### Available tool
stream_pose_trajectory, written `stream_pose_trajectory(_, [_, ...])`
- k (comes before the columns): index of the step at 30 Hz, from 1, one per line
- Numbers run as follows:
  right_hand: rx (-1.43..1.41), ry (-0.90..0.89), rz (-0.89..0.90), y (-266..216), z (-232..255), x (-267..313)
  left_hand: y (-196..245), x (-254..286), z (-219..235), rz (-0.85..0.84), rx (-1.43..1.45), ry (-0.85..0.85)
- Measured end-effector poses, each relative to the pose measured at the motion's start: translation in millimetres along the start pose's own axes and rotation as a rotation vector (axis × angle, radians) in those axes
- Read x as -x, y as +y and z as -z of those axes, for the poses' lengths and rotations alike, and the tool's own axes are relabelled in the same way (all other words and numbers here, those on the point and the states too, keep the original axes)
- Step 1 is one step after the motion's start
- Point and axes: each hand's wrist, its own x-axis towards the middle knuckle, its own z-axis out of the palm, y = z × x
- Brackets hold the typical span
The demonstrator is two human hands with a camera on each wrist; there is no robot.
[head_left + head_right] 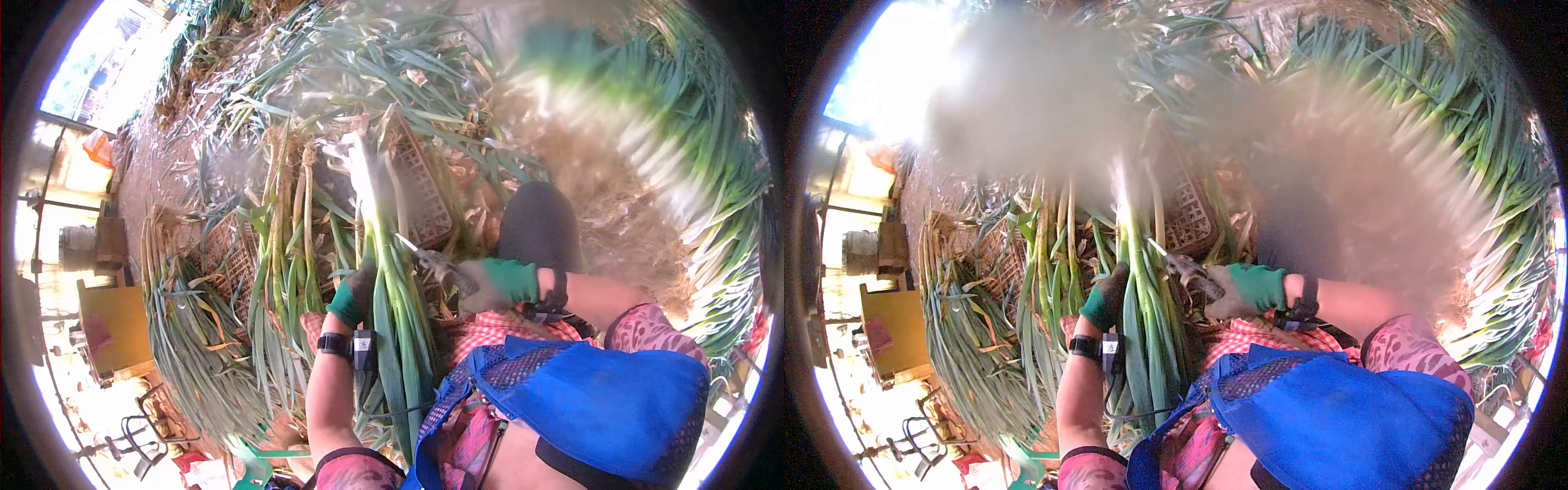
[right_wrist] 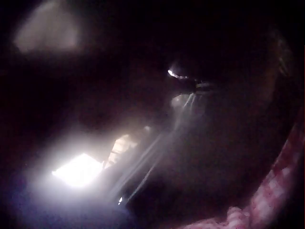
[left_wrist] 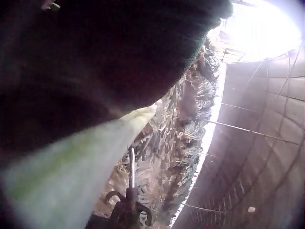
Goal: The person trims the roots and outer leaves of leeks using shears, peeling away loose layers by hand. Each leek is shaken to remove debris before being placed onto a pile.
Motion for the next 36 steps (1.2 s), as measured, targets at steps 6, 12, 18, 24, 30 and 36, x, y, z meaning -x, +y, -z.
stream_pose_trajectory(6, [-0.110, 0.188, -0.123, 45, 4, -9, 45, -18, 86, 0.735, 0.370, 0.212])
stream_pose_trajectory(12, [0.008, 0.245, -0.091, 41, -4, -11, -32, -18, 124, 0.687, -0.745, 0.195])
stream_pose_trajectory(18, [-0.037, 0.214, -0.082, 49, -11, -21, -41, -55, 89, 0.836, -0.884, 0.266])
stream_pose_trajectory(24, [-0.061, 0.248, -0.044, 61, -10, -25, 3, -18, 130, 0.780, -0.576, 0.410])
stream_pose_trajectory(30, [-0.235, 0.127, -0.022, 59, -2, -29, 118, 3, 232, 0.265, -0.593, 0.492])
stream_pose_trajectory(36, [-0.426, 0.146, 0.083, 58, -11, -65, 227, -57, 146, 0.425, 0.109, 0.075])
